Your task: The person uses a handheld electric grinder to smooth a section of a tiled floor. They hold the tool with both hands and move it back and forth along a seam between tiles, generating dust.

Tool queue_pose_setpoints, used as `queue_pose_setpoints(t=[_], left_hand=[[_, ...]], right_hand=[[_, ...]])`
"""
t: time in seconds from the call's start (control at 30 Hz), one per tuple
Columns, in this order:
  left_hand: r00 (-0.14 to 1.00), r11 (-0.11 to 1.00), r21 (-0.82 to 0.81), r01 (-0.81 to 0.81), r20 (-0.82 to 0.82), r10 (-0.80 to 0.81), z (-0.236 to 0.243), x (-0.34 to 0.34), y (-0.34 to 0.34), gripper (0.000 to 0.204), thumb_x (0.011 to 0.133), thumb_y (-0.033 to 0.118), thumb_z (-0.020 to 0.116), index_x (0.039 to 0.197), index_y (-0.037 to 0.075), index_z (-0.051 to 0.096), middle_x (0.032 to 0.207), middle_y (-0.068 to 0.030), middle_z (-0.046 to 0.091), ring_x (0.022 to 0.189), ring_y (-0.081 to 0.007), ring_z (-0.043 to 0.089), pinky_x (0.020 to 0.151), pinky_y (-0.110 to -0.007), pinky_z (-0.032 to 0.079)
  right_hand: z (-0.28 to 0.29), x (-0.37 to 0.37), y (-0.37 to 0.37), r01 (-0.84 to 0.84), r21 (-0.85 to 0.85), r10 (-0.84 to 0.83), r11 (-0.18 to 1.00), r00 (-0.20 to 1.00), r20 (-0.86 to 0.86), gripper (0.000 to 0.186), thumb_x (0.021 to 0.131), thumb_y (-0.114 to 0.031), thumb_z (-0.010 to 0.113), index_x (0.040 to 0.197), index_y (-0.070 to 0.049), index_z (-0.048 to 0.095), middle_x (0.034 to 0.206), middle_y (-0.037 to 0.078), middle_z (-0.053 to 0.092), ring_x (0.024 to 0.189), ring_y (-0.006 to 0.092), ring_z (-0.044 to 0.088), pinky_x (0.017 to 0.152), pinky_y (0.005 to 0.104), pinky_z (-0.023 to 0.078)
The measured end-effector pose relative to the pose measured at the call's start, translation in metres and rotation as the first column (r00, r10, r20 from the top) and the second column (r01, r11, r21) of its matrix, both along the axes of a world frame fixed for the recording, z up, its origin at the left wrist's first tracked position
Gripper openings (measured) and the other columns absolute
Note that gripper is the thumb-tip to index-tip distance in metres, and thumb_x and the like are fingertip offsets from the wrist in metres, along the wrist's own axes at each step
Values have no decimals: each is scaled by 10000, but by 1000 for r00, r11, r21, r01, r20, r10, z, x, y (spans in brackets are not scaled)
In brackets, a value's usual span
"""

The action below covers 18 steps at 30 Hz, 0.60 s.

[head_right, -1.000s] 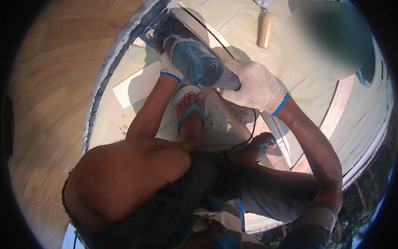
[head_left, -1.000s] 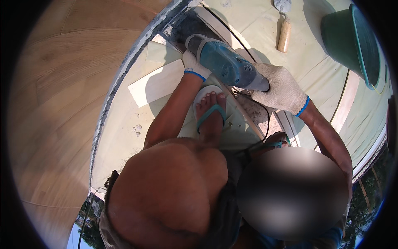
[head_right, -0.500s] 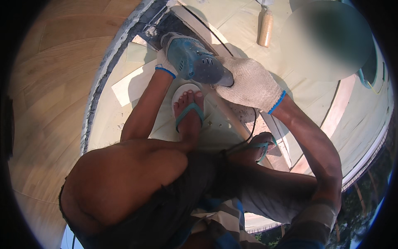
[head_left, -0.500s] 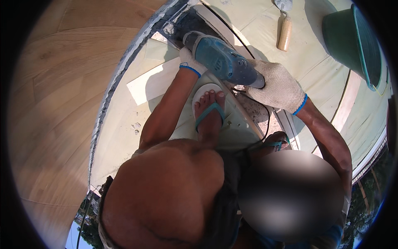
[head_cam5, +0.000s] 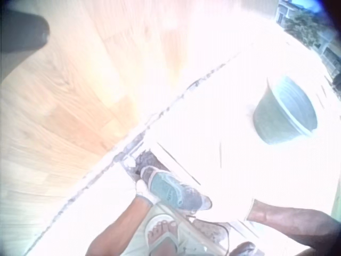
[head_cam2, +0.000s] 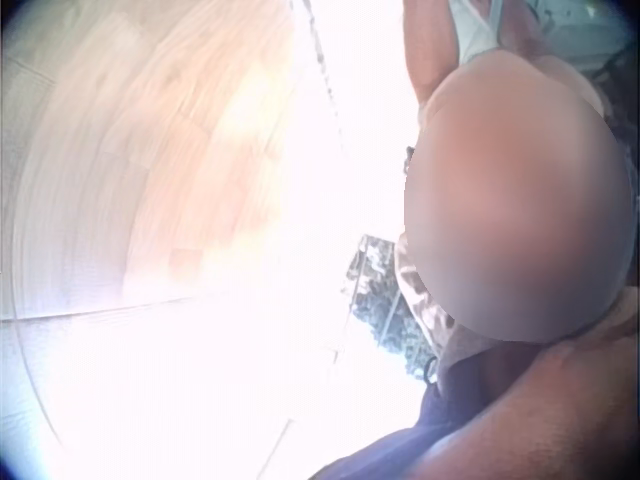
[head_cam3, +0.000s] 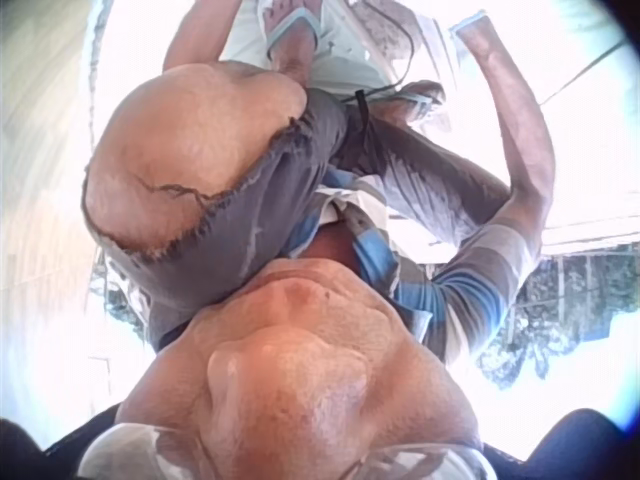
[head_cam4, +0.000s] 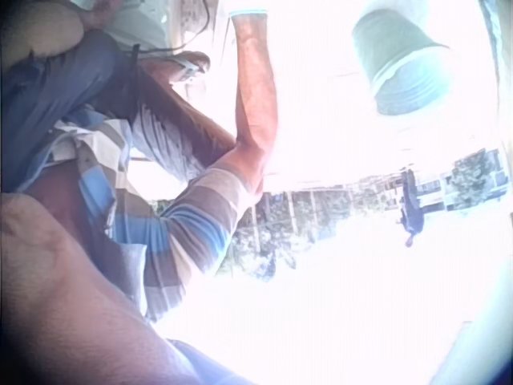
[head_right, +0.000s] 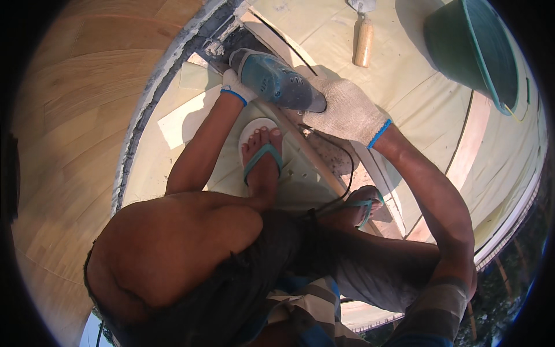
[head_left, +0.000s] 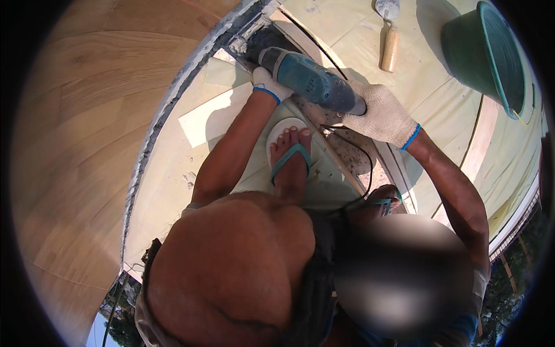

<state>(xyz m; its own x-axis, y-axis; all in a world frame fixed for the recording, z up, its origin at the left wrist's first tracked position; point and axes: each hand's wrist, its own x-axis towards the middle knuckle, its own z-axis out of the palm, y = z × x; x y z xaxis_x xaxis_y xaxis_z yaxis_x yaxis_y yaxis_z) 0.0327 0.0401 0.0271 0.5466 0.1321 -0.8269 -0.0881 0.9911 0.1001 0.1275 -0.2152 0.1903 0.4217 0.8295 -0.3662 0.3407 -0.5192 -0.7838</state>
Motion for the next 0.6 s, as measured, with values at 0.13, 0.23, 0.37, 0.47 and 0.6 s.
queue_pose_setpoints(t=[0.13,0.23,0.37,0.47,0.6], left_hand=[[998,993,114,43,35,-47,3,-16,9,493,1145,362,348,1351,99,711,1377,-165,743,1289,-363,698,1151,-558,548],[993,991,117,71,84,-81,3,-20,10,489,1143,340,342,1355,99,711,1395,-158,741,1297,-350,695,1154,-544,546],[959,942,-333,53,278,44,-14,-16,16,479,1135,307,330,1339,108,715,1381,-140,748,1278,-340,701,1132,-546,555],[993,990,-139,-19,110,34,-13,13,0,479,1136,322,313,1327,144,714,1349,-122,757,1255,-343,704,1114,-533,559],[994,992,-122,44,103,-31,-19,9,14,487,1145,376,326,1315,150,723,1366,-119,755,1233,-354,713,1106,-547,563]], right_hand=[[8,-15,9,-13,70,6,997,995,100,585,849,-311,817,1361,-42,727,1068,277,776,982,457,758,903,490,616],[24,-13,18,-18,30,14,999,994,110,600,836,-222,811,1394,-23,714,1073,271,779,946,426,767,907,461,613],[14,26,5,-70,15,69,997,995,68,512,855,-303,810,1289,-38,752,988,250,776,920,435,767,879,471,624],[6,44,-5,-15,-62,13,998,999,-37,467,882,-281,772,1273,-28,745,920,210,758,838,369,757,854,434,615],[1,36,0,-11,-11,11,1000,1000,-5,498,886,-277,769,1322,-39,735,950,245,765,873,401,767,867,452,616]])
